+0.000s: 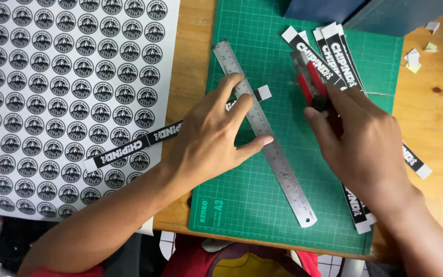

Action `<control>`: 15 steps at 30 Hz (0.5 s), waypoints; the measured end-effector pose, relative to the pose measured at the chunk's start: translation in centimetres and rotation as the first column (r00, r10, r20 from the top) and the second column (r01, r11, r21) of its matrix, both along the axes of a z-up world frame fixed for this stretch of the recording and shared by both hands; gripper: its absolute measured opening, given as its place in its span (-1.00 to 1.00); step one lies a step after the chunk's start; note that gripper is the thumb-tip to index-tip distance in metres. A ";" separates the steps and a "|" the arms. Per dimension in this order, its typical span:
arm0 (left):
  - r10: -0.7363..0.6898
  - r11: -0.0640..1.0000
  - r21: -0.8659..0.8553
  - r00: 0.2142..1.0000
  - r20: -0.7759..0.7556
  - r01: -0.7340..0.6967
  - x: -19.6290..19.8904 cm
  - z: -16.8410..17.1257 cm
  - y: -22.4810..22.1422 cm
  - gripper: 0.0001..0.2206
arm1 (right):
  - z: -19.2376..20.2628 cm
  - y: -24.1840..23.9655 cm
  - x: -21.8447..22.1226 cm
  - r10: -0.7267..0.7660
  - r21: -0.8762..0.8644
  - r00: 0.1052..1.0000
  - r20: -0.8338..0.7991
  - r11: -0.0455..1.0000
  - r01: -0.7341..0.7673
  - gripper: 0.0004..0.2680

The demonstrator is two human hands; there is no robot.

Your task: The person uses a utility knife and a metal ruler to cut rectangular stickers from a strip on a green cutting mat. The person aligns the ruler with the print lines and slides the knife along the edge to separate the stickers, then places the finished items into a container.

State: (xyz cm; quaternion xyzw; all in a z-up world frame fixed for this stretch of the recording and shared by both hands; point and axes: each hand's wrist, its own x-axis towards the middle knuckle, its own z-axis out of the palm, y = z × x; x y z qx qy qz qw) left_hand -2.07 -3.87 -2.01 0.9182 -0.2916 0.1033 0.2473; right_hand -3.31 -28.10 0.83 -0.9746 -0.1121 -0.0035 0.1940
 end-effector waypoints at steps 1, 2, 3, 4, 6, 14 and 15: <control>0.000 1.000 -0.002 1.000 0.002 0.000 0.0 0.0 0.0 -0.47 | -0.2 0.1 0.0 0.000 -0.002 1.000 0.002 1.000 0.000 -0.86; -0.001 1.000 0.000 1.000 0.000 0.001 0.0 -0.1 0.0 -0.46 | -0.5 0.3 0.0 0.033 -0.031 0.999 0.021 0.999 -0.032 -0.87; -0.002 1.000 0.001 1.000 -0.001 0.002 0.0 -0.1 0.0 -0.46 | -0.7 0.4 0.0 0.066 -0.060 0.997 0.039 0.996 -0.063 -0.85; -0.002 1.000 -0.001 1.000 0.002 0.002 0.0 -0.1 0.1 -0.46 | -1.1 0.4 0.0 0.066 -0.062 0.997 0.042 0.996 -0.063 -0.85; -0.006 1.000 0.005 1.000 0.007 0.006 0.0 -0.3 0.1 -0.45 | -1.7 0.5 0.0 0.083 -0.234 0.986 0.145 0.971 -0.047 -0.68; 0.021 1.000 0.004 0.999 0.041 -0.022 -0.2 -0.4 -0.1 -0.45 | -1.1 2.9 1.3 0.282 -0.162 0.883 0.376 0.958 -0.237 -0.70; 0.025 1.000 -0.003 0.999 0.031 -0.025 -0.3 -0.4 -0.1 -0.44 | -1.4 3.3 1.5 0.331 -0.141 0.869 0.367 0.944 -0.300 -0.67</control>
